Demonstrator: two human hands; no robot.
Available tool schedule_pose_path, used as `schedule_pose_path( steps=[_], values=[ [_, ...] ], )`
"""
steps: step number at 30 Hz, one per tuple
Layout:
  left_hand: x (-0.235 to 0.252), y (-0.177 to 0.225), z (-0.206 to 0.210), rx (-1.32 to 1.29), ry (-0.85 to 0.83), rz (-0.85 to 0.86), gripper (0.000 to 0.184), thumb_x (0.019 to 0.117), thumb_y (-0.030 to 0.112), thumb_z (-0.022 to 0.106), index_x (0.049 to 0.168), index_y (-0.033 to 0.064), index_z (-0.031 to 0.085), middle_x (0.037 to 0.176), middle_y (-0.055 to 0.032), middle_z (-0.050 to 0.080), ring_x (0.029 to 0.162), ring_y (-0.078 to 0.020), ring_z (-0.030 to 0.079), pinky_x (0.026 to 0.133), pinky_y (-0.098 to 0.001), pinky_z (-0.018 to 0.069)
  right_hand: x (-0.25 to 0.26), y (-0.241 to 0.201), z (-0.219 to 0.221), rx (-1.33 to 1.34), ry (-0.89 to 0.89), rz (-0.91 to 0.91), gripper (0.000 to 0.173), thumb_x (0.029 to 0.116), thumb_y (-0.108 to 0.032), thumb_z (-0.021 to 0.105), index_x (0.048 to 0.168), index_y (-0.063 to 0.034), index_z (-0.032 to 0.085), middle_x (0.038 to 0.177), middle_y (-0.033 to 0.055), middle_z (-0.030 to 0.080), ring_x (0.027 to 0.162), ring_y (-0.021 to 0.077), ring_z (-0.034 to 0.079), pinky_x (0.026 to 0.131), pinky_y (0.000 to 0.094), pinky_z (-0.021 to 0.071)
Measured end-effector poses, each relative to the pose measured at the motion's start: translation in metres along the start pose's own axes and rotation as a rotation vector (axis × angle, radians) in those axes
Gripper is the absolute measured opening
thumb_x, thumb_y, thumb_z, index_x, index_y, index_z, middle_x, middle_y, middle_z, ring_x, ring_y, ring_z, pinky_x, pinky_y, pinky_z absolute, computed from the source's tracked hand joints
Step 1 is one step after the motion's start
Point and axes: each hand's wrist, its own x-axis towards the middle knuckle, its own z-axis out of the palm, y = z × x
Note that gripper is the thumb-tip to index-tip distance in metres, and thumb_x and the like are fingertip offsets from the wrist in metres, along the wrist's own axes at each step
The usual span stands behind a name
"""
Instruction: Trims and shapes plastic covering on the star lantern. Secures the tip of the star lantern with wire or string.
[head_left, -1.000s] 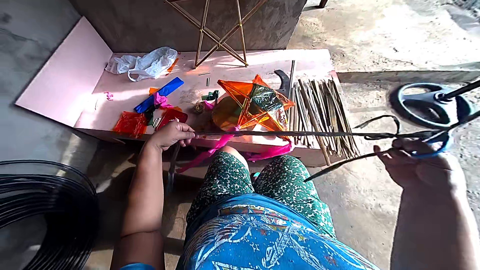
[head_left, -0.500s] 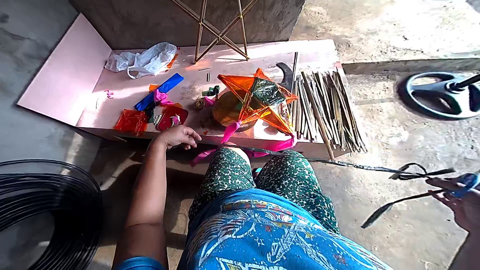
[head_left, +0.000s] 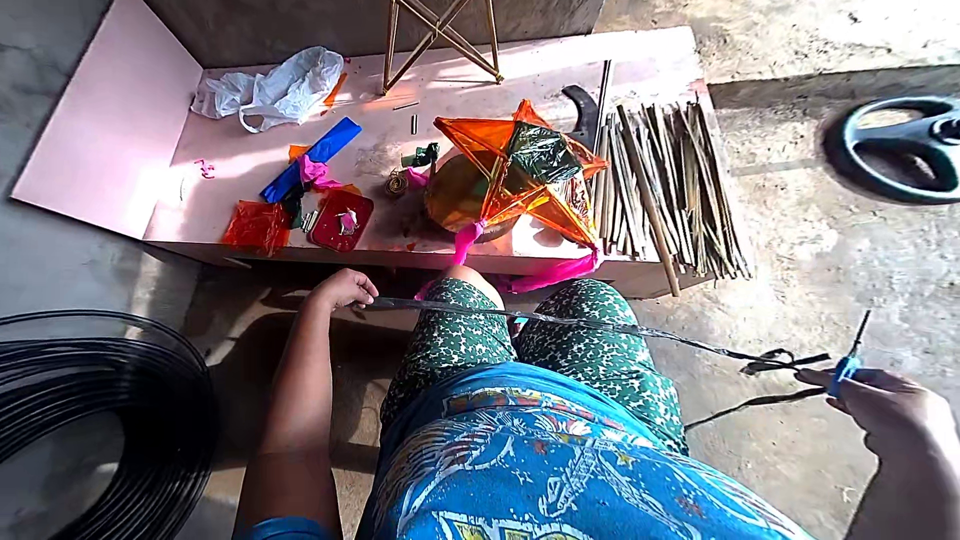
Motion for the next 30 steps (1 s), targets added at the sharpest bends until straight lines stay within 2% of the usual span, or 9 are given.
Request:
schedule_pose_path(
  steps=[3,5,9,13,15,18,23,26,30],
  values=[
    [0.024,-0.059,0.003,-0.147,-0.023,-0.834,0.014,0.0963,-0.001,0.067,0.109,-0.0047,0.067,0.095,-0.0134,0.067,0.077,-0.0149,0.062,0.078,-0.0319,0.0543,-0.003,-0.014,0.0,-0.197,0.004,-0.018,0.044,0.0954,-0.018,0.071,0.126,0.0104,0.057,0.12,0.0328,0.061,0.102,0.039,0.061,0.091,0.0596,0.0467],
    [0.027,-0.066,0.011,-0.106,0.01,-0.957,0.014,0.0965,-0.002,0.067,0.11,-0.004,0.067,0.097,-0.0131,0.066,0.08,-0.0157,0.062,0.081,-0.0334,0.0544,-0.005,-0.028,-0.003,-0.333,0.035,-0.062,0.048,0.0952,-0.023,0.073,0.127,0.0101,0.059,0.122,0.0372,0.061,0.111,0.0507,0.06,0.096,0.0701,0.0426],
    [0.028,-0.072,0.018,0.058,-0.024,-0.899,0.023,0.0964,0.003,0.07,0.119,-0.0022,0.069,0.116,-0.0205,0.069,0.109,-0.0297,0.066,0.1,-0.0488,0.0495,-0.03,-0.08,0.001,-0.381,0.085,-0.217,0.053,0.0969,-0.03,0.071,0.13,0.0093,0.057,0.125,0.0372,0.06,0.12,0.0531,0.056,0.102,0.072,0.0375],
    [0.055,-0.05,0.05,0.181,0.101,-0.636,0.031,0.1007,0.017,0.067,0.129,0.0057,0.069,0.15,-0.019,0.053,0.143,-0.0355,0.047,0.117,-0.0576,0.0349,-0.067,-0.138,0.047,-0.35,-0.078,-0.423,0.042,0.1002,-0.018,0.066,0.129,0.0119,0.057,0.121,0.0351,0.063,0.115,0.0505,0.062,0.1,0.0688,0.0432],
    [0.075,-0.036,0.084,0.14,0.152,-0.4,0.033,0.1013,0.02,0.066,0.131,0.0054,0.069,0.154,-0.02,0.049,0.144,-0.0363,0.044,0.119,-0.0559,0.0326,-0.069,-0.146,0.087,-0.391,-0.214,-0.497,0.038,0.0993,-0.017,0.068,0.125,0.0097,0.059,0.116,0.0319,0.066,0.109,0.0481,0.064,0.095,0.0673,0.0474],
    [0.106,-0.015,0.129,0.226,0.019,-0.196,0.038,0.1035,0.031,0.062,0.136,0.0109,0.068,0.158,-0.0155,0.045,0.15,-0.036,0.036,0.123,-0.0558,0.0258,-0.078,-0.145,0.14,-0.507,-0.45,-0.55,0.039,0.0986,-0.019,0.068,0.128,0.0049,0.06,0.115,0.0295,0.067,0.109,0.0488,0.065,0.095,0.0697,0.0466],
    [0.145,0.013,0.16,0.354,-0.184,-0.208,0.036,0.1094,0.032,0.049,0.131,0.0129,0.071,0.151,-0.0092,0.056,0.15,-0.0334,0.036,0.123,-0.0625,0.0151,-0.091,-0.139,0.16,-0.547,-0.47,-0.6,0.031,0.0981,-0.017,0.068,0.122,0.0028,0.064,0.11,0.0273,0.069,0.109,0.0468,0.066,0.099,0.0657,0.0455],
    [0.173,0.03,0.17,0.435,-0.322,-0.221,0.039,0.1073,0.028,0.054,0.14,0.0085,0.063,0.152,-0.0121,0.054,0.151,-0.0339,0.035,0.124,-0.0606,0.0159,-0.09,-0.136,0.161,-0.484,-0.455,-0.598,0.03,0.0961,-0.015,0.07,0.118,0.0048,0.064,0.107,0.0268,0.069,0.107,0.0458,0.066,0.099,0.0645,0.0462],
    [0.208,0.045,0.19,0.416,-0.484,-0.158,0.057,0.1021,0.015,0.061,0.156,0.0142,0.045,0.163,-0.0068,0.041,0.155,-0.0329,0.027,0.123,-0.0621,0.0151,-0.095,-0.141,0.16,-0.435,-0.5,-0.628,0.027,0.0949,-0.012,0.07,0.115,0.0059,0.064,0.103,0.0262,0.069,0.101,0.044,0.067,0.093,0.0629,0.0495]
  ],
)
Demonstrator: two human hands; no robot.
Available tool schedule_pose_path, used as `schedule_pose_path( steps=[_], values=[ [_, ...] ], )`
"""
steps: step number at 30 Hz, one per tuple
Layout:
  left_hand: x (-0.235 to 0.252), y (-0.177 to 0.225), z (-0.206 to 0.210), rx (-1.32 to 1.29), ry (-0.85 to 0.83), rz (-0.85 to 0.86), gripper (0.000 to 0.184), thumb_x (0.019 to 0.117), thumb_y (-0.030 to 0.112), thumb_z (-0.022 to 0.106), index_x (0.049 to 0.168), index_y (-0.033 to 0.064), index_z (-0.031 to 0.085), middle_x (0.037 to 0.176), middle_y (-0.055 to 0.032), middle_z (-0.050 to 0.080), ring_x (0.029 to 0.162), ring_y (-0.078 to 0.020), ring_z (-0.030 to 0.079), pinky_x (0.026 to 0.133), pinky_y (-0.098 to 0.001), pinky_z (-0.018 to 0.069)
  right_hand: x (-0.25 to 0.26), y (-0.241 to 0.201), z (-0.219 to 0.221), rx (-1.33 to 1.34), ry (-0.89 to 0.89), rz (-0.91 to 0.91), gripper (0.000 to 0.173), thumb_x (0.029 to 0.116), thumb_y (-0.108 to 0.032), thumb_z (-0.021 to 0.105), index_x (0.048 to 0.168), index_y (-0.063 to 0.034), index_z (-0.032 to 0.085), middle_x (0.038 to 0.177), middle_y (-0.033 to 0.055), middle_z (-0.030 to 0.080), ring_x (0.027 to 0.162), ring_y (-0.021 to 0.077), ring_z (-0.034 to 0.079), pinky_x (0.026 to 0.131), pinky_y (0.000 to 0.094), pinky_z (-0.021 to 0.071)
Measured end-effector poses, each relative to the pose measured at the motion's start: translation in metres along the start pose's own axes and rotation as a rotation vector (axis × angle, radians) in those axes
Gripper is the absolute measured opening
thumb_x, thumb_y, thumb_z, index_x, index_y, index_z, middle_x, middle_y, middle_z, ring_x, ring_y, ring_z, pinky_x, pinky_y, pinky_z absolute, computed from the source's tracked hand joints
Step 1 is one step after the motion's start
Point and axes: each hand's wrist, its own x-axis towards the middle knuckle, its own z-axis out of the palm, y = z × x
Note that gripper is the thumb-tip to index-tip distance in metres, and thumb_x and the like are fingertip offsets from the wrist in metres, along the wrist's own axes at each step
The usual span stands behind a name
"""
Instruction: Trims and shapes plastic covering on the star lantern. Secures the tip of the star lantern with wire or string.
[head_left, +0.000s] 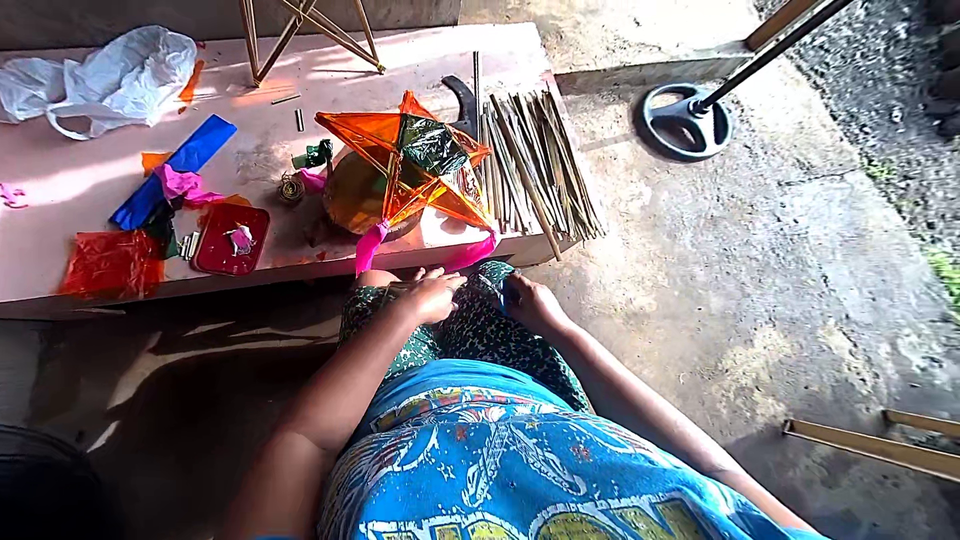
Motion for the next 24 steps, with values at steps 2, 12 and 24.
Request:
schedule_pose_path(
  steps=[2,12,24],
  values=[
    [0.01,0.005,0.001,-0.061,-0.011,0.077,0.071,0.0943,-0.002,0.062,0.16,0.018,0.04,0.167,-0.0062,0.033,0.156,-0.0351,0.022,0.122,-0.0646,0.0146,-0.002,-0.005,-0.004,0.035,-0.014,-0.084,0.026,0.0931,-0.009,0.07,0.113,0.007,0.066,0.101,0.0255,0.069,0.098,0.0421,0.068,0.09,0.0623,0.0512],
    [-0.016,0.001,-0.074,-0.566,-0.207,0.252,0.02,0.1069,0.012,0.053,0.103,-0.0023,0.067,0.088,-0.0028,0.068,0.078,-0.0028,0.062,0.077,-0.0236,0.0523,0.006,-0.032,-0.059,0.442,0.125,-0.277,0.026,0.0829,0.003,0.078,0.103,0.0024,0.062,0.089,0.0083,0.068,0.081,0.0128,0.067,0.077,0.0329,0.0573],
    [-0.08,0.013,-0.154,-0.64,0.063,0.199,0.022,0.107,0.007,0.05,0.093,0.0022,0.066,0.079,0.0018,0.067,0.071,-0.004,0.065,0.073,-0.0209,0.056,0.0,-0.082,-0.077,0.773,0.213,-0.444,0.022,0.0879,0.002,0.072,0.099,-0.0088,0.056,0.081,-0.0046,0.065,0.07,-0.0002,0.062,0.065,0.0169,0.0535]
  ],
)
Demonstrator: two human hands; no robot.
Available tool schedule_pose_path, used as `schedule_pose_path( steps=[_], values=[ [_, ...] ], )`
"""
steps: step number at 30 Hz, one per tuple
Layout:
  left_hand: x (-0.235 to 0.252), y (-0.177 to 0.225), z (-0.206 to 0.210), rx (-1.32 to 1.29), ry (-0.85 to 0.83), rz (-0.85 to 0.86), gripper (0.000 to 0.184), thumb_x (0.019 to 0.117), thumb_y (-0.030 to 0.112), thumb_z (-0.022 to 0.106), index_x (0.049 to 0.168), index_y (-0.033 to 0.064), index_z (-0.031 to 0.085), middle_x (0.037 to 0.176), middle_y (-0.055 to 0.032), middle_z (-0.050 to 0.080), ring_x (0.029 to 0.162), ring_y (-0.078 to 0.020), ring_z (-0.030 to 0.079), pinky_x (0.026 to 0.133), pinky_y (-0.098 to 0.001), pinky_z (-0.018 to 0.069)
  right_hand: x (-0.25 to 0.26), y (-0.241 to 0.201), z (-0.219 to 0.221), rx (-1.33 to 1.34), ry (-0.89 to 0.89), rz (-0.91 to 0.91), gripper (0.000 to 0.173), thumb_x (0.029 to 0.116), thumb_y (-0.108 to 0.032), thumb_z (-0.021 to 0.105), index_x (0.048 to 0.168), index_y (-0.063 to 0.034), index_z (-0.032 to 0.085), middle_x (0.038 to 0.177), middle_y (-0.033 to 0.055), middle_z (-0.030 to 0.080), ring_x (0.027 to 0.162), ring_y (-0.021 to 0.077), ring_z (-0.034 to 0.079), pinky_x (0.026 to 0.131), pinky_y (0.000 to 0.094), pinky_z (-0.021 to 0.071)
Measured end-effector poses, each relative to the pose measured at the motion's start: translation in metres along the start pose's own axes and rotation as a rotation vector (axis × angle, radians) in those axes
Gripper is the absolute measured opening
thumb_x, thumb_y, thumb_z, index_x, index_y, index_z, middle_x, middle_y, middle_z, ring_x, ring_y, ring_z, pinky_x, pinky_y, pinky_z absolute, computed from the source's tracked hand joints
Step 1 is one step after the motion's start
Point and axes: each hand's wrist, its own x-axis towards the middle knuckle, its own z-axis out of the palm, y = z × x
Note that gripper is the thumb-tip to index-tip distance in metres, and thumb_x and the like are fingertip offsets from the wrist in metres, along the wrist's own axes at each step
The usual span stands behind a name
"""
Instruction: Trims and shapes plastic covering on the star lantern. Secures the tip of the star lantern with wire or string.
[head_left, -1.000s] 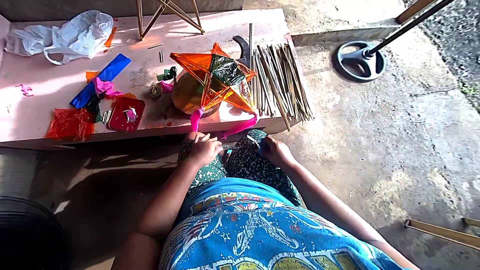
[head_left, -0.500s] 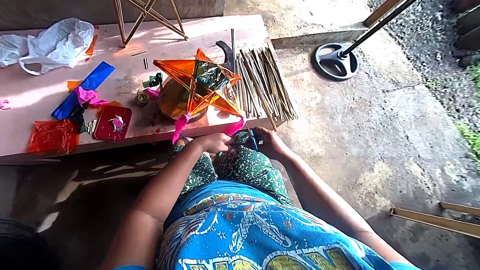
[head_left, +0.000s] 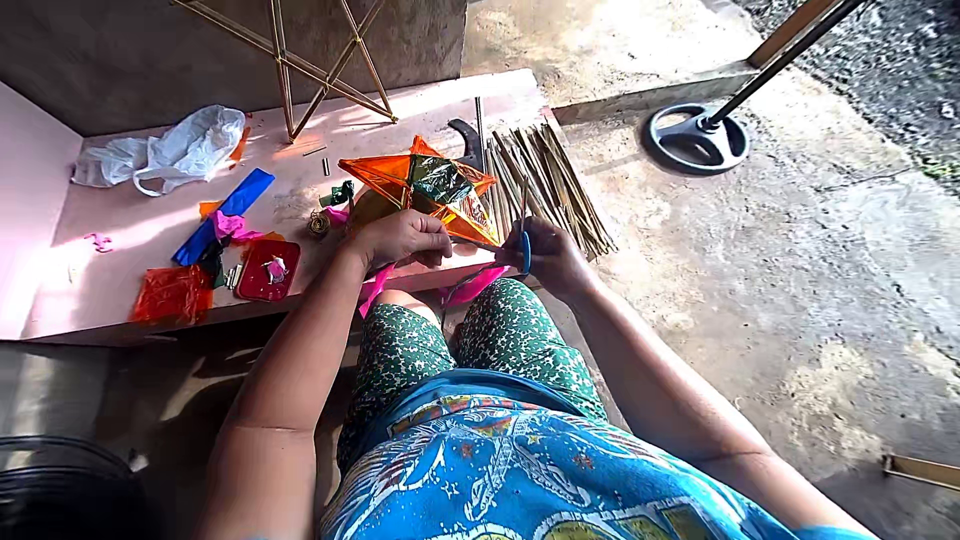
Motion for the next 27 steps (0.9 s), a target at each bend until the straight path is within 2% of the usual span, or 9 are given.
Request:
schedule_pose_path(
  steps=[6,10,12,15,17,19,22,25,27],
  values=[
    [-0.025,0.03,-0.02,0.18,-0.049,-0.169,0.022,0.1059,0.008,0.054,0.089,0.0019,0.066,0.073,0.0011,0.066,0.065,-0.0029,0.063,0.065,-0.018,0.054,0.008,-0.025,0.001,0.041,-0.014,-0.044,0.024,0.0858,0.0,0.073,0.1,-0.0084,0.056,0.082,-0.0053,0.066,0.072,0.0008,0.064,0.069,0.0191,0.0559],
    [-0.036,0.039,-0.025,0.268,-0.131,-0.204,0.022,0.1053,0.009,0.055,0.091,0.0018,0.07,0.08,0.0001,0.07,0.07,-0.0032,0.066,0.069,-0.0186,0.0545,0.013,-0.03,0.007,0.049,-0.022,-0.023,0.025,0.0854,0.001,0.073,0.1,-0.0057,0.055,0.083,-0.0022,0.066,0.075,0.0033,0.065,0.071,0.0216,0.057],
    [-0.039,0.04,-0.026,0.301,-0.131,-0.174,0.023,0.1051,0.01,0.056,0.089,0.0032,0.071,0.076,0.0012,0.069,0.064,-0.0012,0.061,0.061,-0.017,0.0502,0.012,-0.035,0.013,-0.036,0.04,-0.022,0.025,0.0872,-0.002,0.076,0.101,-0.0039,0.055,0.084,0.0008,0.066,0.074,0.0038,0.065,0.07,0.0219,0.0564],
    [-0.046,0.04,-0.027,0.28,-0.002,-0.137,0.023,0.1056,0.011,0.055,0.092,0.0028,0.071,0.081,0.0008,0.069,0.071,-0.0026,0.063,0.069,-0.0197,0.0531,0.0,-0.04,0.017,-0.139,0.138,-0.104,0.028,0.0922,-0.011,0.075,0.111,-0.0036,0.055,0.1,0.0035,0.071,0.082,0.0053,0.069,0.076,0.0246,0.0578],
    [-0.05,0.039,-0.026,0.192,0.098,-0.133,0.022,0.1056,0.008,0.053,0.092,0.0018,0.069,0.083,-0.0003,0.069,0.074,-0.0046,0.066,0.074,-0.0216,0.0558,-0.012,-0.037,0.015,-0.15,0.136,-0.18,0.038,0.0901,-0.02,0.071,0.118,-0.0049,0.051,0.112,0.004,0.071,0.085,0.0062,0.068,0.075,0.0263,0.0572],
    [-0.051,0.036,-0.026,0.113,0.161,-0.127,0.02,0.1056,0.006,0.052,0.092,0.0024,0.067,0.083,0.0006,0.069,0.074,-0.0051,0.066,0.074,-0.0219,0.0566,-0.025,-0.037,0.015,-0.072,0.048,-0.138,0.038,0.0887,-0.029,0.069,0.116,-0.009,0.052,0.101,-0.0028,0.07,0.079,0.0032,0.066,0.07,0.0227,0.0562],
    [-0.05,0.036,-0.024,0.095,0.177,-0.09,0.02,0.1059,0.006,0.051,0.094,0.0031,0.067,0.083,0.0019,0.067,0.073,-0.0034,0.063,0.071,-0.0192,0.0539,-0.041,-0.036,0.028,0.159,-0.269,0.066,0.035,0.0897,-0.042,0.07,0.105,-0.0124,0.06,0.082,-0.0075,0.067,0.068,0.004,0.065,0.063,0.0223,0.0566],
    [-0.046,0.041,-0.022,0.153,0.163,-0.013,0.019,0.1058,0.008,0.051,0.101,0.0032,0.068,0.087,0.0021,0.065,0.075,-0.0016,0.059,0.072,-0.0181,0.05,-0.042,-0.025,0.047,0.328,-0.537,0.188,0.043,0.0914,-0.059,0.066,0.101,-0.0168,0.06,0.082,-0.0093,0.072,0.068,0.0023,0.066,0.062,0.0188,0.0544],
    [-0.044,0.043,-0.02,0.183,0.152,0.042,0.021,0.1053,0.009,0.05,0.101,0.0041,0.07,0.101,0.001,0.068,0.087,-0.0002,0.061,0.079,-0.0183,0.0506,-0.039,-0.018,0.058,0.44,-0.597,0.202,0.053,0.0882,-0.07,0.064,0.099,-0.0179,0.062,0.085,-0.0066,0.073,0.072,0.0047,0.069,0.064,0.0195,0.0549]
  ],
)
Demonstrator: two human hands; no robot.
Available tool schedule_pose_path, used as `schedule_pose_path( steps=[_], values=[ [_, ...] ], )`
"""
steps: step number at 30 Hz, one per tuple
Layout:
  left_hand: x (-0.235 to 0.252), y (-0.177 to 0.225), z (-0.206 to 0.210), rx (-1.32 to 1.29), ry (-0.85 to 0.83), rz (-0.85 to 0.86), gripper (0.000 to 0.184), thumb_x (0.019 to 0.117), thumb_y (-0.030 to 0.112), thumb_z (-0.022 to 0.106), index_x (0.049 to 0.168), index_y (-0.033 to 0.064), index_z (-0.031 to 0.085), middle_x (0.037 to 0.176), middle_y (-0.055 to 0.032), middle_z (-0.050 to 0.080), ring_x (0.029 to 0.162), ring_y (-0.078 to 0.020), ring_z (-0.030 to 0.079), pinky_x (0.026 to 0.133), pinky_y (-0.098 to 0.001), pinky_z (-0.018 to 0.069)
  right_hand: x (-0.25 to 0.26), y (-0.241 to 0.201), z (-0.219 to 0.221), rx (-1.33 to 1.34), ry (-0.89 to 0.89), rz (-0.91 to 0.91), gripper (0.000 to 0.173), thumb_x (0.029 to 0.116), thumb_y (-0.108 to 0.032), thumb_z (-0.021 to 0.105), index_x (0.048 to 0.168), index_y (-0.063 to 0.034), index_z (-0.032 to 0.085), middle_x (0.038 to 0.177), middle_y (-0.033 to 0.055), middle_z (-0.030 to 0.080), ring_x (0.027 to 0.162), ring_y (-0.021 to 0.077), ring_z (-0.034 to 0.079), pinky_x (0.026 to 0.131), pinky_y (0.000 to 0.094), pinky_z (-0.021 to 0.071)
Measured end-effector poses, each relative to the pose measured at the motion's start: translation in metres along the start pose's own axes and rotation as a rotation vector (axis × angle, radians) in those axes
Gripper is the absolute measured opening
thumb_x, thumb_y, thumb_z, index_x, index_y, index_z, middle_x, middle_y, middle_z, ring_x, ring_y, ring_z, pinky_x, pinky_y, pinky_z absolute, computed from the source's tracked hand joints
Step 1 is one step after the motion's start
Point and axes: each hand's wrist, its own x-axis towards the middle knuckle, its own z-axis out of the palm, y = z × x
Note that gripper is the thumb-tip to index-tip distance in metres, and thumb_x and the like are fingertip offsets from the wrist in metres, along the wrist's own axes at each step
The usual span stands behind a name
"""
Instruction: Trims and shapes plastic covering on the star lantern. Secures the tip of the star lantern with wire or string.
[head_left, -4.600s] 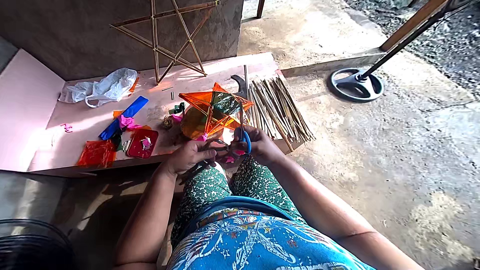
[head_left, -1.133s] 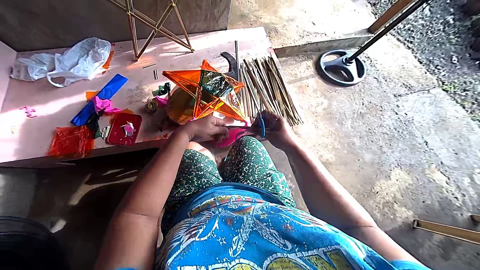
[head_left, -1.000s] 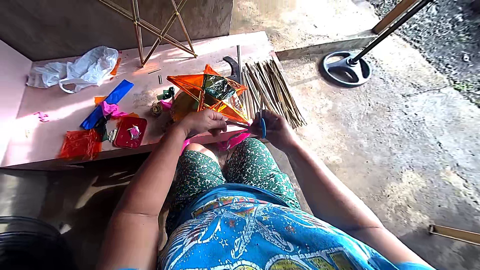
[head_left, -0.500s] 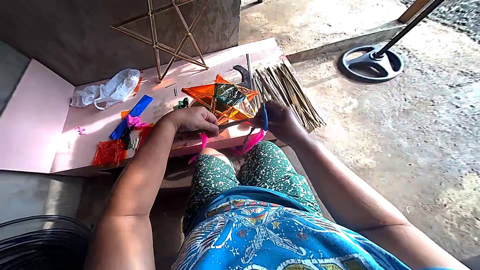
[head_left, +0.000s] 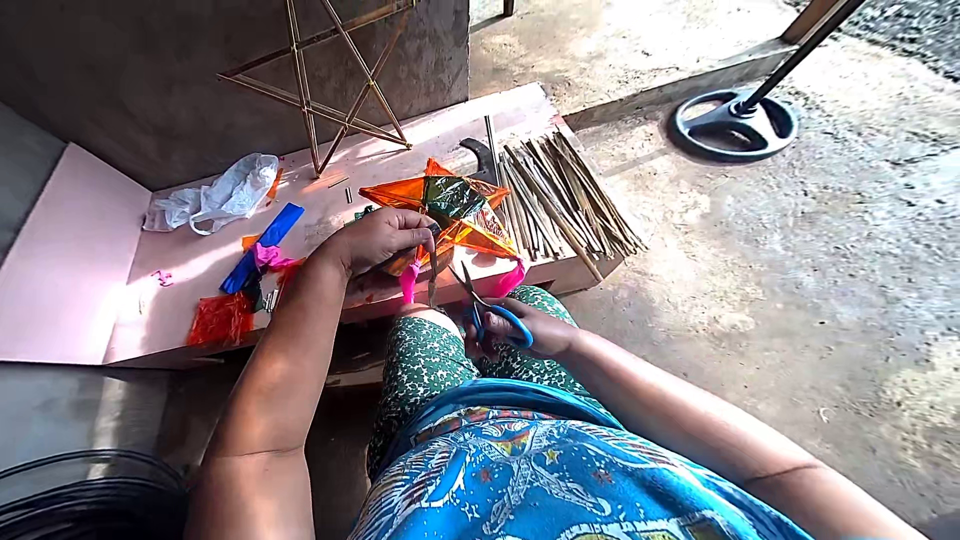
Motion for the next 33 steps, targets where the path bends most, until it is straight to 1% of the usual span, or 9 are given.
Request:
schedule_pose_path(
  steps=[2,3,9,14,16,19,21,24,33],
  values=[
    [0.0,0.001,0.001,0.02,-0.015,0.045,0.023,0.1044,0.01,0.05,0.098,0.0036,0.071,0.121,-0.0031,0.066,0.102,-0.0007,0.061,0.088,-0.0197,0.0497,0.009,0.004,0.0,0.07,-0.053,-0.055,0.061,0.0854,-0.077,0.06,0.098,-0.0181,0.063,0.088,-0.004,0.073,0.076,0.0067,0.07,0.067,0.0209,0.0558],
    [0.0,0.002,0.003,0.015,-0.02,0.065,0.023,0.1033,0.01,0.05,0.097,0.0029,0.071,0.124,-0.0046,0.066,0.104,-0.0015,0.061,0.089,-0.0206,0.0498,0.014,0.004,-0.001,0.098,-0.071,-0.084,0.062,0.0856,-0.078,0.058,0.099,-0.0182,0.063,0.09,-0.0031,0.073,0.077,0.0073,0.069,0.068,0.0217,0.0559],
    [-0.002,-0.003,0.003,-0.125,-0.044,0.075,0.023,0.1039,0.008,0.049,0.1,0.0028,0.071,0.131,-0.0037,0.064,0.105,-0.0005,0.063,0.089,-0.0199,0.0519,0.028,0.0,0.0,0.139,-0.094,-0.096,0.06,0.0862,-0.078,0.058,0.099,-0.0191,0.064,0.089,-0.002,0.073,0.076,0.0079,0.07,0.069,0.0222,0.0566],
    [-0.005,-0.012,0.003,-0.19,-0.077,0.13,0.023,0.1005,0.009,0.05,0.095,0.0048,0.071,0.141,-0.005,0.061,0.115,-0.002,0.061,0.096,-0.0219,0.0508,0.032,0.0,-0.001,0.198,-0.131,-0.113,0.061,0.0863,-0.079,0.056,0.098,-0.0189,0.064,0.088,-0.0015,0.073,0.076,0.0087,0.07,0.071,0.0238,0.0579],
    [-0.005,-0.015,0.004,-0.21,-0.127,0.163,0.024,0.1005,0.009,0.05,0.1,0.0019,0.073,0.142,-0.0075,0.061,0.118,-0.0045,0.061,0.1,-0.0242,0.0504,0.035,0.001,-0.002,0.215,-0.159,-0.129,0.062,0.0857,-0.08,0.055,0.098,-0.0195,0.065,0.088,-0.0015,0.073,0.076,0.0091,0.07,0.072,0.0248,0.0584],
    [-0.002,-0.023,0.008,-0.277,-0.21,0.201,0.022,0.0998,0.011,0.051,0.096,0.0051,0.072,0.134,-0.0049,0.065,0.111,-0.0039,0.063,0.095,-0.0234,0.0521,0.04,0.0,-0.002,0.24,-0.184,-0.181,0.063,0.0854,-0.081,0.054,0.098,-0.0198,0.066,0.09,-0.001,0.073,0.076,0.009,0.07,0.07,0.0244,0.0578],
    [0.001,-0.031,0.014,-0.396,-0.245,0.229,0.021,0.0986,0.012,0.052,0.092,0.0101,0.072,0.111,0.0013,0.071,0.088,-0.0005,0.065,0.076,-0.0185,0.0544,0.043,-0.001,-0.002,0.258,-0.209,-0.209,0.065,0.0851,-0.082,0.053,0.099,-0.02,0.067,0.089,-0.0015,0.073,0.075,0.0084,0.069,0.07,0.0241,0.0575],
    [0.0,-0.035,0.023,-0.541,-0.246,0.256,0.025,0.0996,0.011,0.05,0.089,0.0152,0.072,0.089,0.0075,0.073,0.078,0.0013,0.065,0.073,-0.0168,0.0543,0.045,0.0,-0.002,0.294,-0.268,-0.264,0.069,0.0844,-0.085,0.049,0.102,-0.0207,0.068,0.091,-0.0032,0.073,0.077,0.008,0.069,0.073,0.0259,0.0576],
    [0.002,-0.035,0.029,-0.563,-0.319,0.298,0.027,0.0986,0.011,0.049,0.083,0.0186,0.069,0.084,0.0085,0.071,0.082,-0.0015,0.067,0.076,-0.0212,0.054,0.044,0.008,0.005,0.384,-0.319,-0.335,0.073,0.08,-0.088,0.05,0.102,-0.0216,0.068,0.088,-0.0045,0.072,0.076,0.0077,0.068,0.071,0.0254,0.0565]
  ],
)
